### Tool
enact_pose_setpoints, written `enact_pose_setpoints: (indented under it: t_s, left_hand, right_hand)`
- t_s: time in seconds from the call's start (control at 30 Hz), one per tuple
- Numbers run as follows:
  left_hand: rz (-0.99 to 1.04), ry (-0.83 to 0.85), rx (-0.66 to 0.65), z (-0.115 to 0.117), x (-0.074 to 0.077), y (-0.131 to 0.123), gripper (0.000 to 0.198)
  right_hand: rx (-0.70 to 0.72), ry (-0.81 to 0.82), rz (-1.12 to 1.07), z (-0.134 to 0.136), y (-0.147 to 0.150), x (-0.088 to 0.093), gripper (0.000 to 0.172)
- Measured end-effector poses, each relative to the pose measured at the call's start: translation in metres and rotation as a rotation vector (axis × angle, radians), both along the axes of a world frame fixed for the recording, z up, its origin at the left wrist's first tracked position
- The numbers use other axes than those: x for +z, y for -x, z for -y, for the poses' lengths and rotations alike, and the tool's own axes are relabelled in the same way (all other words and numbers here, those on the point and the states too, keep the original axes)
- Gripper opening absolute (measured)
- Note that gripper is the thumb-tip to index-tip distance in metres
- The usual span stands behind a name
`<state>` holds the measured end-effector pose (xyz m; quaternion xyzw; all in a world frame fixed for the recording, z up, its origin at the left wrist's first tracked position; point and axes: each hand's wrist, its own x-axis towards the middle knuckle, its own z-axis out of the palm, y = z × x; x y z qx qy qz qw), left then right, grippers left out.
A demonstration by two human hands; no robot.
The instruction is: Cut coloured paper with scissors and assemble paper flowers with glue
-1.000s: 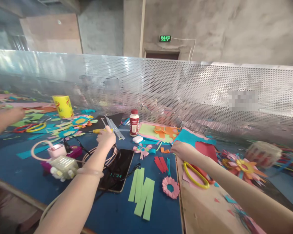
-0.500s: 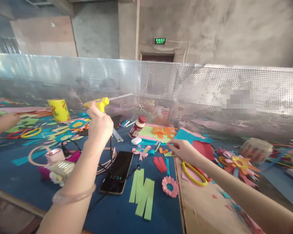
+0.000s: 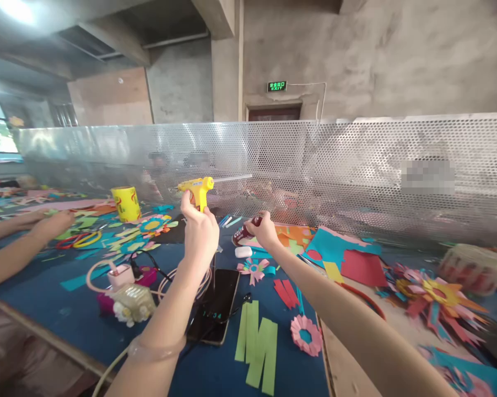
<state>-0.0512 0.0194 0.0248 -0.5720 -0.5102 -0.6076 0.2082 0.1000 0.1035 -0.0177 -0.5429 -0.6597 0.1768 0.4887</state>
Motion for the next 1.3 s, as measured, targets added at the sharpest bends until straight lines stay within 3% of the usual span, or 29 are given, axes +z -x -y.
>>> enact_pose_setpoints:
  t_s: [0.3,0.43,0.6,0.73,0.8,0.87,0.97,1.07,1.17,1.23,1.3]
  left_hand:
    - [0.012,-0.023,-0.027,0.001,-0.013,-0.007,0.049]
    - [-0.003,-0.068,-0.049,-0.003,-0.018,-0.008,0.049]
    - [-0.018,-0.233,-0.219,-0.005,-0.025,-0.022,0.050]
    - [-0.081,-0.282,-0.457,0.008,-0.037,-0.053,0.053]
    - [-0.163,-0.251,-0.611,0.017,-0.045,-0.069,0.053]
    - [-0.214,-0.194,-0.819,0.025,-0.050,-0.080,0.049]
    - [-0.065,-0.092,-1.046,0.030,-0.048,-0.083,0.035]
    - [0.020,0.236,-1.085,0.031,-0.038,-0.072,0.015]
    - [-0.214,0.690,-1.061,0.033,-0.031,-0.061,0.021]
    - [-0.419,0.893,-1.047,0.035,-0.033,-0.057,0.021]
    - [-0.574,1.006,-1.062,0.037,-0.039,-0.056,0.024]
  right_hand:
    - [0.106,-0.040,-0.030,-0.020,0.012,0.027,0.065]
    - [0.192,-0.046,-0.134,-0.011,0.014,0.030,0.079]
    - [0.467,0.055,-0.286,0.042,0.000,0.023,0.062]
    - [0.722,0.105,-0.427,0.095,-0.014,0.028,0.045]
    - [0.735,0.125,-0.641,0.113,-0.019,0.034,0.038]
    - [0.618,0.105,-0.841,0.126,-0.026,0.039,0.028]
    - [0.498,0.079,-0.992,0.145,-0.041,0.046,0.021]
    - [0.413,0.065,-1.031,0.172,-0.063,0.060,0.016]
    - [0.305,0.053,-1.011,0.208,-0.086,0.077,0.016]
    - [0.349,0.265,-0.890,0.233,-0.098,0.085,0.038]
    - [0.382,0.413,-0.875,0.255,-0.106,0.088,0.047]
